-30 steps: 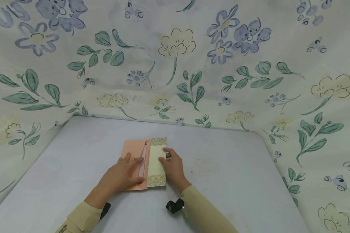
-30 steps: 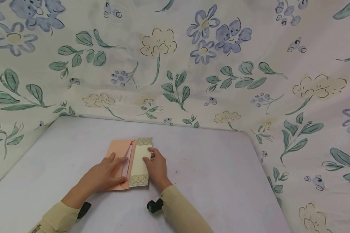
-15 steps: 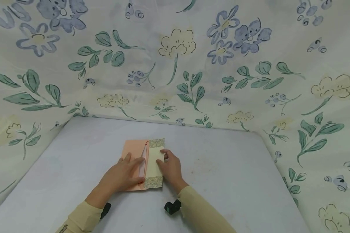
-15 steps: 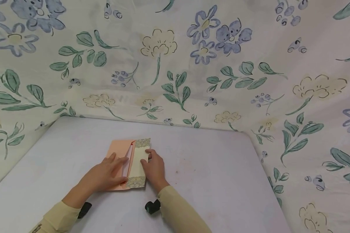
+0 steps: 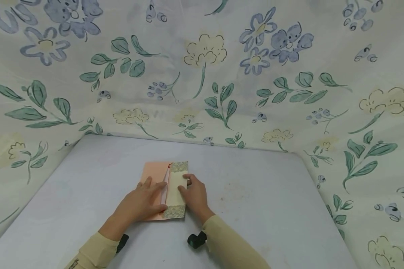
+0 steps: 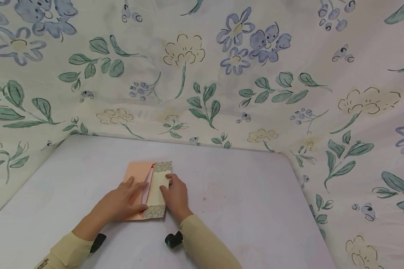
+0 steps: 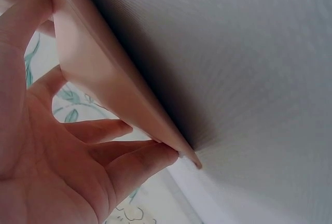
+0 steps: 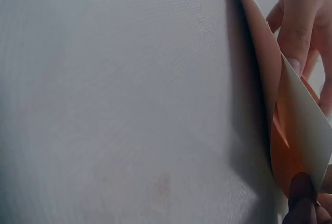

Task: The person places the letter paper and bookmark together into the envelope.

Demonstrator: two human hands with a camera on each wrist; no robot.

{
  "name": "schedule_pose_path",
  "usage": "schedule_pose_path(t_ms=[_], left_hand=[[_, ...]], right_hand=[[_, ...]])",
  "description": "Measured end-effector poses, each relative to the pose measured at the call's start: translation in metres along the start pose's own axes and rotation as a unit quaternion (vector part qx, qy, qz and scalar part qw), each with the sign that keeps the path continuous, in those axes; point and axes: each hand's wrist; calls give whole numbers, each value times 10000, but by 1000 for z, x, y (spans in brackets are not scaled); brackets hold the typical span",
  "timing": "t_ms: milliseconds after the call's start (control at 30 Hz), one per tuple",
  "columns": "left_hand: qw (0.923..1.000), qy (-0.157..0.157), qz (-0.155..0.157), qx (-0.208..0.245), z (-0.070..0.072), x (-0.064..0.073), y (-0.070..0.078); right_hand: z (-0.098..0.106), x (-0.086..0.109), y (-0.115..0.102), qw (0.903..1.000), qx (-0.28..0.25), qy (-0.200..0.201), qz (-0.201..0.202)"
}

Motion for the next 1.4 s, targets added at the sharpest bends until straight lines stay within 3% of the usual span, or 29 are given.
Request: schedule_pose_path(t_ms=[1100, 1400], left_hand=[[10000, -27, -18, 0, 2, 0, 1], [9999, 51, -134, -27, 4, 2, 1]], right_hand=[[-9, 3, -2, 9993, -319, -188, -57], [-11, 6, 0, 9992, -96, -139, 353]])
Point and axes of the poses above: each hand's wrist, its own x-axis away from the middle knuckle, its own z-axis out of the back of the hand, y = z × x, and after that the axes turned 9 degrees about -z, right-handed
